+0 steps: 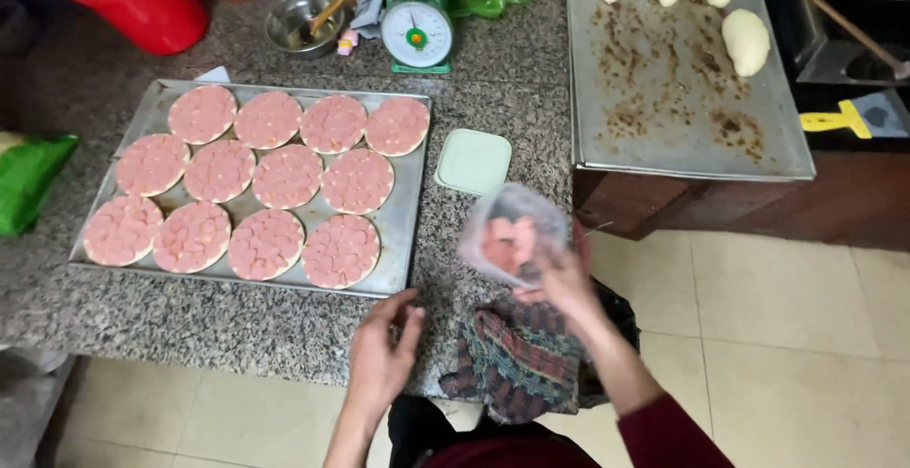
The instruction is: The person places sliced ham onto small round dough bases arranged on a baking tray. They then squeeze a yellow sauce from a plastic bag over the ham and sprinkle corn kernels from a green colander onto each base.
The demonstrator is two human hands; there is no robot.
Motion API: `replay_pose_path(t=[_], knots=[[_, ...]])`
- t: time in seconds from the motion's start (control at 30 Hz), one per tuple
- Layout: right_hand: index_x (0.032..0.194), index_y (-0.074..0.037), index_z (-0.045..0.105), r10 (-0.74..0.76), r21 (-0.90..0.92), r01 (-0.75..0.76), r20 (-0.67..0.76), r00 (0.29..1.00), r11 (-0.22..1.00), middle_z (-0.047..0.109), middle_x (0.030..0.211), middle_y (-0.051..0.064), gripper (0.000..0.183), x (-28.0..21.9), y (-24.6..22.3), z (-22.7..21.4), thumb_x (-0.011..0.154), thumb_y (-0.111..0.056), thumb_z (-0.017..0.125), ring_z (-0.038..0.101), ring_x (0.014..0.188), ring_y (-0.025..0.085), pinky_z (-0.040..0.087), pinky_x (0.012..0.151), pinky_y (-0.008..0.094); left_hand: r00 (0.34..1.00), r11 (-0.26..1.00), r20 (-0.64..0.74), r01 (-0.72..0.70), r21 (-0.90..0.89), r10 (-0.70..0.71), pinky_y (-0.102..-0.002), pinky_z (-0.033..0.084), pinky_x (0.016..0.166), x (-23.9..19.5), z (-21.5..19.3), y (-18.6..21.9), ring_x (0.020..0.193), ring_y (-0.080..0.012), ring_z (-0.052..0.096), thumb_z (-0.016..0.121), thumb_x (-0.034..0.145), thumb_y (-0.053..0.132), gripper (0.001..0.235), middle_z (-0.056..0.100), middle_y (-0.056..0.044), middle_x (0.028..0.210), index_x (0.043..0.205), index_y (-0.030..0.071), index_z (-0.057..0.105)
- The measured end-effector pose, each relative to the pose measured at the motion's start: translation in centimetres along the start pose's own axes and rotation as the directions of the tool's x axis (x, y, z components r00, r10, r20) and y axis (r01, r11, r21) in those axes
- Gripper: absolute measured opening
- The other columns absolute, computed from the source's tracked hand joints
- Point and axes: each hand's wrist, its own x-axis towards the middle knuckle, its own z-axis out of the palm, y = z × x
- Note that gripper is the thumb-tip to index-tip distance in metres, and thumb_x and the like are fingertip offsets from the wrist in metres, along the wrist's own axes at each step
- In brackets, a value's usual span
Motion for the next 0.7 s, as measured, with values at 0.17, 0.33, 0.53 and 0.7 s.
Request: replay_pose_path(t=[0.17, 0.33, 0.53, 0.7], knots=[[0.168, -0.012, 0.047, 0.073, -0.287, -0.091, -0.073, 0.995, 0.954, 0.067, 0.155, 0.028, 0.049, -1.3, -3.9, -0.1, 0.120, -0.014, 0.048, 0.090, 0.077, 0.030, 0.077, 0.059, 0.030, 0.993, 0.998, -0.096, 0.067, -0.002, -0.067, -0.037, 0.062, 0.091, 0.1, 0.4, 1.1, 0.095, -0.0188, 0.078, 0.069, 0.106, 0.038, 0.044, 0.088, -0.005, 0.115, 0.144, 0.016, 0.079], [0.176, -0.017, 0.035, 0.034, -0.325, -0.054, -0.068, 0.997, 0.944, 0.063, 0.159, 0.033, 0.058, -1.5, -5.4, 0.3, 0.119, -0.004, 0.038, 0.087, 0.075, 0.031, 0.078, 0.059, 0.030, 1.000, 0.999, 0.022, -0.001, -0.038, 0.002, -0.052, 0.060, 0.121, 1.5, 1.1, 2.5, 0.130, -0.0281, 0.079, 0.066, 0.110, 0.030, 0.049, 0.077, -0.012, 0.152, 0.154, 0.010, 0.067], [0.175, -0.017, 0.037, 0.120, -0.331, -0.137, -0.069, 0.990, 0.934, 0.071, 0.152, 0.028, 0.056, 0.9, -2.8, -1.5, 0.120, -0.021, 0.044, 0.089, 0.079, 0.032, 0.077, 0.066, 0.036, 0.988, 0.990, 0.084, -0.132, 0.042, 0.128, -0.054, 0.062, 0.117, 5.8, 2.3, 3.7, 0.131, -0.0345, 0.078, 0.066, 0.110, 0.025, 0.042, 0.072, -0.015, 0.156, 0.148, 0.008, 0.071], [0.160, -0.001, 0.054, 0.087, -0.197, -0.119, -0.166, 0.982, 0.973, 0.076, 0.118, 0.049, 0.055, 2.4, -1.8, -2.1, 0.109, -0.023, 0.050, 0.084, 0.073, 0.047, 0.073, 0.061, 0.049, 0.940, 0.898, 0.165, -0.334, 0.286, 0.298, -0.052, 0.062, 0.101, 13.2, 2.8, 5.0, 0.114, -0.0438, 0.079, 0.070, 0.109, 0.023, 0.034, 0.082, -0.019, 0.114, 0.135, 0.006, 0.082]])
